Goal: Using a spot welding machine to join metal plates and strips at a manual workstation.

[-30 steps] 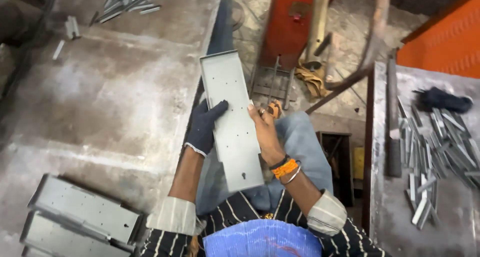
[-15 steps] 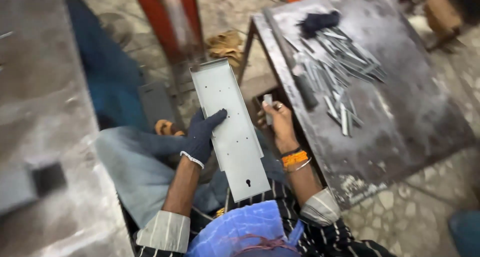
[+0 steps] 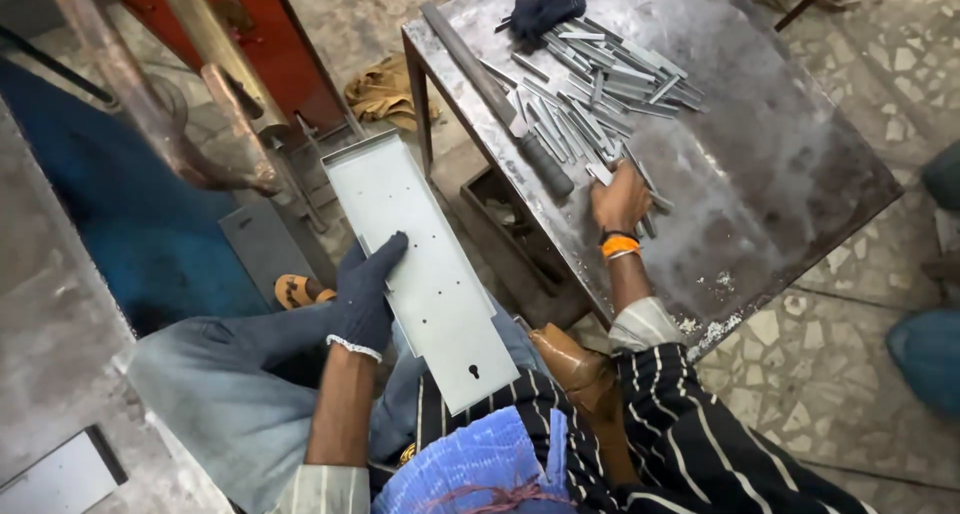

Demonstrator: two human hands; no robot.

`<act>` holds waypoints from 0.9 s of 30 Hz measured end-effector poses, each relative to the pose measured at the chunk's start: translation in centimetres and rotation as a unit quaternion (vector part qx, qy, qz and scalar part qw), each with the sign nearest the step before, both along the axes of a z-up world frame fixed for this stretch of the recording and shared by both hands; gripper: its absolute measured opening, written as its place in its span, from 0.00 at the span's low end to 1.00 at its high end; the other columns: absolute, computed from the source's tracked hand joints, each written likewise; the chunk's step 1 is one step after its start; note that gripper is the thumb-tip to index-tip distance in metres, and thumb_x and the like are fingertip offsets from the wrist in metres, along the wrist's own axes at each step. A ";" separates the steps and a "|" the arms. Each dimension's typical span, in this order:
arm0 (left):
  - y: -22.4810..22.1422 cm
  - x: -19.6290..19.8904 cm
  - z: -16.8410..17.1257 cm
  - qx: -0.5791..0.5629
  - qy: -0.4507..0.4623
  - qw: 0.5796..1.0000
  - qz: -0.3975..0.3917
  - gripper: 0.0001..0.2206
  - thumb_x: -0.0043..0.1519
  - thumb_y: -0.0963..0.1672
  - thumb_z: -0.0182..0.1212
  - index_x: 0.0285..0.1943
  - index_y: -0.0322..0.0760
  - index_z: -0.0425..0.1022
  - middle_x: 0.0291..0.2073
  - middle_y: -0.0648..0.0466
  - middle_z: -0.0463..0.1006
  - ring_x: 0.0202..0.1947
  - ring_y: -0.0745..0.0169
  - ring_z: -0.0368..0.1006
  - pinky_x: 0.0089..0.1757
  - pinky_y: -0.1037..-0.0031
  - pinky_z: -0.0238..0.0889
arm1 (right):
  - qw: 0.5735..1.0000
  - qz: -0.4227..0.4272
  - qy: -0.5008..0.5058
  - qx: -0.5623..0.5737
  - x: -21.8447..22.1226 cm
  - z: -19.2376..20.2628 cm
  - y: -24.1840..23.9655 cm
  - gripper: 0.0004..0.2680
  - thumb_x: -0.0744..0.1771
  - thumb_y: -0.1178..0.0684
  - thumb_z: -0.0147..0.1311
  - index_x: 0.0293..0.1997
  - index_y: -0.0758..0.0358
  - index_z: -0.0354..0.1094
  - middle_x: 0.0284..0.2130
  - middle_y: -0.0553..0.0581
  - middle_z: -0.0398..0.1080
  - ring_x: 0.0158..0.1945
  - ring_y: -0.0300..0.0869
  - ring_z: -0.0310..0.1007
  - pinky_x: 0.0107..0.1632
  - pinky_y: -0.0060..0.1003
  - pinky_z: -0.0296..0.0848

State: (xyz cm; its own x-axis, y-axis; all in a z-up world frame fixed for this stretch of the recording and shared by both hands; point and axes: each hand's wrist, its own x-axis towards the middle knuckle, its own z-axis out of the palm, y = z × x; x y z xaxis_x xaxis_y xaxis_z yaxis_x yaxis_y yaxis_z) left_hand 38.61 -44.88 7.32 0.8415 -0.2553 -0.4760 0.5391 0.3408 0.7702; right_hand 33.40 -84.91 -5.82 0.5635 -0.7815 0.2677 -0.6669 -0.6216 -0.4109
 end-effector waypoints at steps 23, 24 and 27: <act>-0.7 0.9 -1.0 0.052 -0.068 0.996 0.008 0.18 0.59 0.42 0.67 0.57 0.25 0.76 0.44 0.48 0.82 0.41 0.60 0.77 0.43 0.71 0.71 | 0.948 0.206 -0.133 0.205 5.2 9.9 9.8 0.06 0.63 0.51 0.63 0.35 0.60 0.79 0.28 0.59 0.80 0.31 0.47 0.81 0.36 0.41 0.76; -0.7 0.8 -0.5 0.063 -0.077 0.995 0.013 0.18 0.59 0.42 0.66 0.56 0.25 0.77 0.43 0.48 0.83 0.40 0.60 0.78 0.43 0.71 0.71 | 0.918 0.281 -0.137 0.246 5.5 10.4 11.7 0.05 0.62 0.52 0.62 0.36 0.59 0.79 0.29 0.57 0.81 0.31 0.43 0.82 0.37 0.38 0.77; -0.3 0.6 0.0 0.034 -0.103 0.993 0.047 0.17 0.60 0.43 0.65 0.55 0.27 0.76 0.45 0.50 0.83 0.42 0.63 0.78 0.43 0.74 0.71 | 0.908 0.355 -0.022 0.221 5.4 16.6 20.4 0.12 0.60 0.46 0.69 0.43 0.55 0.79 0.30 0.57 0.79 0.32 0.47 0.80 0.37 0.42 0.76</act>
